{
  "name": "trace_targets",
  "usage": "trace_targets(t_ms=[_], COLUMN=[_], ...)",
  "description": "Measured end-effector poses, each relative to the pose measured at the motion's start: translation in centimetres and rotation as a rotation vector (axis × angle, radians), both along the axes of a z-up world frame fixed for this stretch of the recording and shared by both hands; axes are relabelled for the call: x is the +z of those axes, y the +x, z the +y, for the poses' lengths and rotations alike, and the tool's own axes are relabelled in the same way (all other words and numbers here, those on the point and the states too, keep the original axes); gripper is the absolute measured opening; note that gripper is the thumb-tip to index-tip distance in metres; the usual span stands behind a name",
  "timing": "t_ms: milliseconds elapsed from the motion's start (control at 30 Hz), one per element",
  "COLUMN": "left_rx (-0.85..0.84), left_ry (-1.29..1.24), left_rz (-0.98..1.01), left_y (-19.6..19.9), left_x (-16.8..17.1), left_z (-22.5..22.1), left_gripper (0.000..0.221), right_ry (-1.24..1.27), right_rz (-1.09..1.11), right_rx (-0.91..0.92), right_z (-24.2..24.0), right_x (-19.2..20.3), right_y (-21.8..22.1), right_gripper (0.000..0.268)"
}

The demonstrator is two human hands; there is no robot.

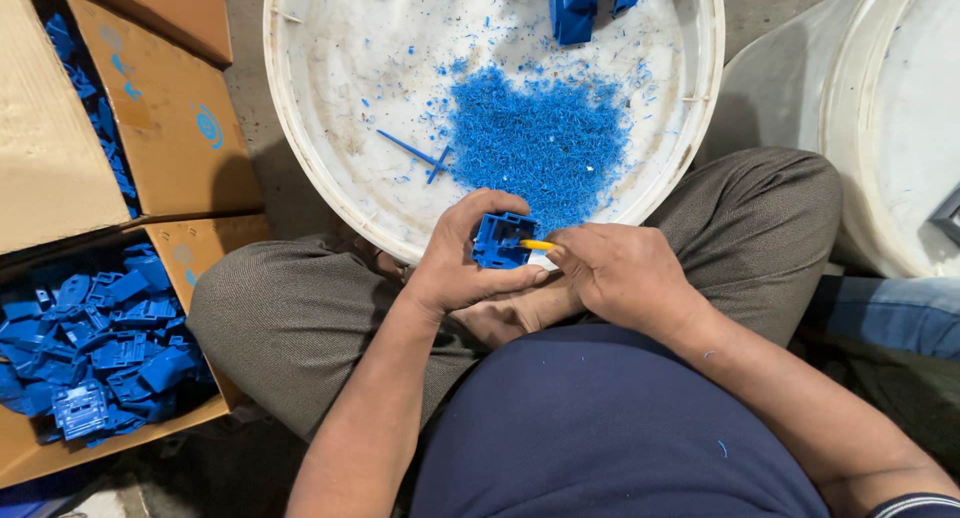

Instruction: The person uses a small tool to scrape and clean blue plastic parts, removing excess material and placing the finished items into a cardboard box.

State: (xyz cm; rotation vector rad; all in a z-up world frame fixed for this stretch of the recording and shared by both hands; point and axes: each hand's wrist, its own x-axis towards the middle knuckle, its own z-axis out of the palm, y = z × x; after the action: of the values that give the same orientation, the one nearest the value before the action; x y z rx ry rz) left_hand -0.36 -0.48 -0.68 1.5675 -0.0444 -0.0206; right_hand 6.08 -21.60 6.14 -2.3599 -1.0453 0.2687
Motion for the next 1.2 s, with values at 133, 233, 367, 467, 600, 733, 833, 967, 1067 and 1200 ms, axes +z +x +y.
trace_targets(t_ms=[133, 233, 367, 467, 600, 733, 833, 967, 1067, 1200], left_rx=[0.051, 0.063, 0.029, 0.015, 0.038, 0.072, 0.104, 0.2, 0.352, 0.09], left_ry=[0.068, 0.059, -0.123, -0.159, -0.149, -0.15, -0.08, 0.023, 0.489, 1.088], left_rz=[-0.085, -0.086, 0.069, 0.151, 0.128, 0.134, 0.146, 0.133, 0.102, 0.262], left_y=[0.1, 0.0, -0.2, -0.2, -0.2, 0.0, 0.0, -0.4, -0.7, -0.8], left_x=[-0.2, -0.3, 0.0, 0.4, 0.7, 0.6, 0.7, 1.5, 2.1, 2.7], left_z=[-0.2, -0.3, -0.5, -0.2, -0.3, -0.5, -0.7, -1.1, -1.4, -1.4], left_gripper=[0.059, 0.06, 0.062, 0.061, 0.064, 0.068, 0.069, 0.069, 0.074, 0.066], right_ry=[0.026, 0.004, 0.03, 0.101, 0.227, 0.267, 0.314, 0.338, 0.371, 0.42], right_rz=[0.02, 0.076, 0.197, 0.316, 0.544, 0.562, 0.614, 0.626, 0.606, 0.674], right_rx=[-0.067, -0.101, -0.097, -0.129, -0.215, -0.207, -0.206, -0.211, -0.219, -0.205], right_z=[0.3, 0.4, -0.2, -1.0, -1.7, -2.0, -2.2, -2.7, -3.1, -4.0], right_x=[0.2, 0.2, -0.1, -0.9, -2.4, -3.4, -4.0, -4.4, -4.7, -5.1], right_y=[-0.3, -0.4, 0.0, 0.1, 0.3, 0.5, 0.6, 1.0, 1.6, 2.1], right_gripper=[0.017, 0.019, 0.021, 0.025, 0.031, 0.034, 0.034, 0.034, 0.033, 0.033])
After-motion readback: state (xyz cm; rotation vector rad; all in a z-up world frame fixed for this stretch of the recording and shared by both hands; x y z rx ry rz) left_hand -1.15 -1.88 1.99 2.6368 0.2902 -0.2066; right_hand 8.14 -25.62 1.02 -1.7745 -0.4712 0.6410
